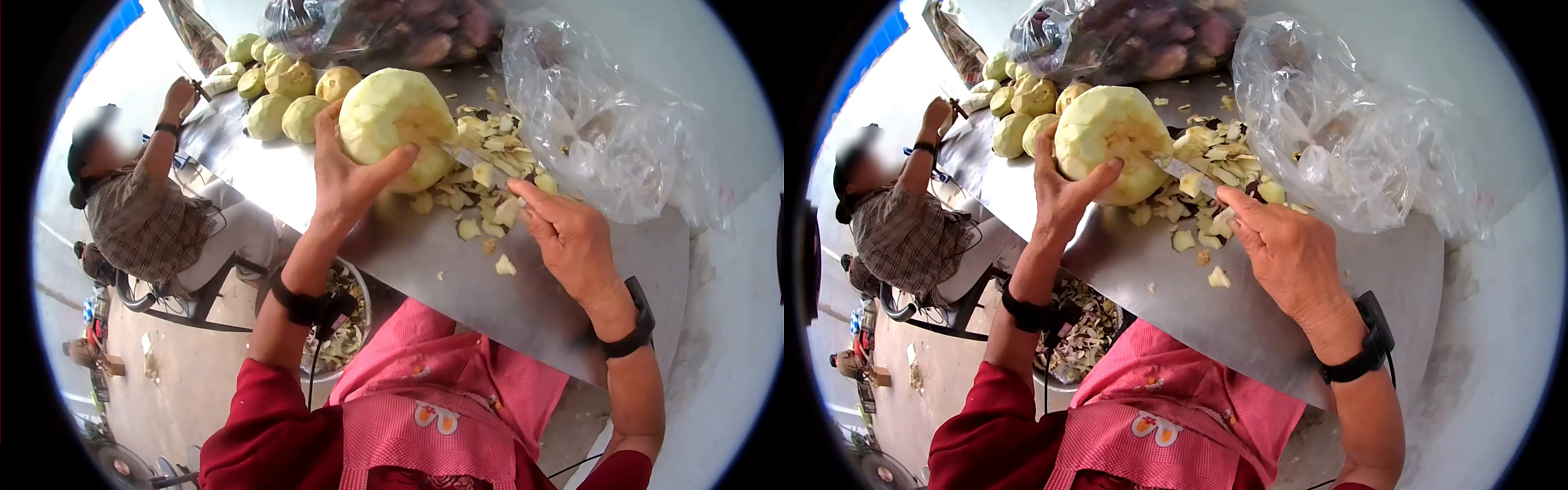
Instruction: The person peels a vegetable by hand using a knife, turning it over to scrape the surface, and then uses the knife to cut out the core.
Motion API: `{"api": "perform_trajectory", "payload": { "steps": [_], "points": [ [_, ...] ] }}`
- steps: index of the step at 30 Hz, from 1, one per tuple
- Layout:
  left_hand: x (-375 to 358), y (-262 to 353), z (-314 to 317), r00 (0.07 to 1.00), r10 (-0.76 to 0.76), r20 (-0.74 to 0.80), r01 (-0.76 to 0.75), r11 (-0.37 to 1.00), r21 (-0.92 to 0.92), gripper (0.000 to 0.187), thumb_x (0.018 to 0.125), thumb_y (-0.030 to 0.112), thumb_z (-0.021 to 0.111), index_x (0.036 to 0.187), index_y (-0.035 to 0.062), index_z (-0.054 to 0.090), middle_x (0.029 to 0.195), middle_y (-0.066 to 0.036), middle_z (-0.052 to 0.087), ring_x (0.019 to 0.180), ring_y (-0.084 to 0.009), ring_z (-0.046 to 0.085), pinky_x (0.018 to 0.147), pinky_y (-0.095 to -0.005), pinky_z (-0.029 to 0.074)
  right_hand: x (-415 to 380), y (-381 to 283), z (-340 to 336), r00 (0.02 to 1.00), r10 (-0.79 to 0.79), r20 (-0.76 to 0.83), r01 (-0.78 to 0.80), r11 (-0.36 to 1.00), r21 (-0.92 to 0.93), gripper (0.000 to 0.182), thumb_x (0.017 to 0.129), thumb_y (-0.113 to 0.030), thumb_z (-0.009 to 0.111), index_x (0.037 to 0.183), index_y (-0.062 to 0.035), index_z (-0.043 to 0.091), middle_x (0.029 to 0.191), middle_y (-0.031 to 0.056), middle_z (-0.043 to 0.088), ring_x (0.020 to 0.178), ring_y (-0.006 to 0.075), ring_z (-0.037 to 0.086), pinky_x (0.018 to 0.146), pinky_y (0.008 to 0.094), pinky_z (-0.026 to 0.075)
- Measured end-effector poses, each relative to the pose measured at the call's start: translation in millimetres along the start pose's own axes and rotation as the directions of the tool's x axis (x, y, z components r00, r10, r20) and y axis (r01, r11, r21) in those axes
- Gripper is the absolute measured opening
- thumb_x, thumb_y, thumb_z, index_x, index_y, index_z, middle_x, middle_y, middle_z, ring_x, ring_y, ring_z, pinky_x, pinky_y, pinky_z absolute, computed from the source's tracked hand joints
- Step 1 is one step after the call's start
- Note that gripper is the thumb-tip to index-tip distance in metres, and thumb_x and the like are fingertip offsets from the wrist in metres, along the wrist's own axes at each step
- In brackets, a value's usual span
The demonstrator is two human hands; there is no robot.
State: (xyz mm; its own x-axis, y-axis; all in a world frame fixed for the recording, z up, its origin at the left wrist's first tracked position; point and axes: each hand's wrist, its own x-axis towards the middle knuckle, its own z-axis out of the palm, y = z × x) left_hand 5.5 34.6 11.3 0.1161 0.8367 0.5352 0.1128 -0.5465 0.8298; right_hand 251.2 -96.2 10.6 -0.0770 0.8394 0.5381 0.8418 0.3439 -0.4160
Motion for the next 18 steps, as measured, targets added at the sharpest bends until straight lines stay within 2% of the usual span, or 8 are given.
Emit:
{"api": "perform_trajectory", "payload": {
  "steps": [1,3,7,10,12,13,15,18],
  "points": [
    [1.0,-2.5,-1.8,1.0,0.005,-0.003,-0.005,1.0,-0.001,0.082,0.073,0.026,0.084,0.133,-0.0064,0.037,0.121,-0.02,0.057,0.11,-0.0266,0.061,0.091,-0.0372,0.054,1.2,0.6,1.3,1.0,-0.005,-0.003,0.005,1.0,-0.002,0.038,0.089,-0.014,0.067,0.126,-0.0226,0.065,0.084,0.0091,0.069,0.071,0.0283,0.065,0.063,0.0381,0.052],
    [1.2,-10.9,-5.3,0.968,-0.243,0.064,0.249,0.893,-0.375,0.072,0.076,0.024,0.08,0.131,-0.0048,0.043,0.116,-0.018,0.06,0.106,-0.0252,0.063,0.09,-0.036,0.054,1.4,1.7,3.2,0.993,-0.095,-0.065,0.096,0.995,0.019,0.041,0.088,-0.012,0.069,0.126,-0.0237,0.065,0.079,0.0081,0.067,0.068,0.027,0.064,0.06,0.0377,0.051],
    [0.7,-16.1,-7.5,0.969,-0.243,0.049,0.242,0.879,-0.411,0.064,0.079,0.024,0.077,0.128,-0.0043,0.048,0.113,-0.016,0.063,0.103,-0.0242,0.064,0.089,-0.0354,0.053,0.1,2.2,3.8,0.996,-0.091,-0.021,0.092,0.996,0.015,0.044,0.086,-0.01,0.07,0.127,-0.0246,0.065,0.073,0.0067,0.063,0.064,0.0254,0.062,0.057,0.0372,0.049],
    [2.5,-16.7,-6.0,0.969,-0.246,0.035,0.243,0.907,-0.343,0.065,0.079,0.024,0.077,0.128,-0.0047,0.048,0.114,-0.017,0.062,0.102,-0.0241,0.064,0.089,-0.0356,0.053,-1.1,3.8,5.1,0.992,-0.114,-0.056,0.112,0.993,-0.033,0.046,0.085,-0.011,0.071,0.128,-0.0266,0.065,0.068,0.0054,0.056,0.058,0.0241,0.057,0.054,0.0373,0.047],
    [2.0,-16.5,-4.7,0.969,-0.244,0.03,0.237,0.897,-0.372,0.065,0.079,0.025,0.077,0.128,-0.0056,0.048,0.114,-0.017,0.063,0.102,-0.0241,0.064,0.088,-0.0352,0.053,-3.5,2.6,4.9,0.991,-0.121,-0.06,0.109,0.977,-0.186,0.049,0.083,-0.011,0.073,0.128,-0.0284,0.065,0.066,0.0044,0.049,0.055,0.0227,0.055,0.05,0.0372,0.044],
    [1.7,-16.4,-4.1,0.969,-0.244,0.028,0.237,0.896,-0.375,0.065,0.079,0.025,0.077,0.128,-0.0056,0.048,0.114,-0.017,0.063,0.102,-0.0241,0.064,0.088,-0.0352,0.053,-4.4,1.3,3.6,0.991,-0.123,-0.058,0.111,0.976,-0.188,0.049,0.083,-0.011,0.073,0.128,-0.0284,0.065,0.066,0.0044,0.049,0.055,0.0227,0.055,0.05,0.0372,0.044],
    [2.5,-15.8,-4.8,0.964,-0.261,0.044,0.258,0.891,-0.374,0.065,0.079,0.027,0.077,0.128,-0.0065,0.049,0.114,-0.018,0.063,0.102,-0.0239,0.064,0.088,-0.0351,0.053,-3.2,-1.9,0.4,0.992,-0.121,-0.039,0.101,0.937,-0.334,0.052,0.081,-0.002,0.072,0.129,-0.0237,0.065,0.071,0.0058,0.058,0.061,0.0233,0.057,0.055,0.0356,0.047],
    [2.9,-16.4,-7.5,0.955,-0.287,0.08,0.295,0.869,-0.398,0.064,0.081,0.028,0.075,0.129,-0.007,0.05,0.116,-0.018,0.063,0.103,-0.024,0.064,0.089,-0.0355,0.053,-2.4,-1.4,3.1,0.983,-0.165,-0.081,0.129,0.933,-0.336,0.052,0.081,-0.004,0.072,0.128,-0.0244,0.066,0.069,0.0051,0.053,0.058,0.0227,0.055,0.052,0.0361,0.045]
  ]
}}
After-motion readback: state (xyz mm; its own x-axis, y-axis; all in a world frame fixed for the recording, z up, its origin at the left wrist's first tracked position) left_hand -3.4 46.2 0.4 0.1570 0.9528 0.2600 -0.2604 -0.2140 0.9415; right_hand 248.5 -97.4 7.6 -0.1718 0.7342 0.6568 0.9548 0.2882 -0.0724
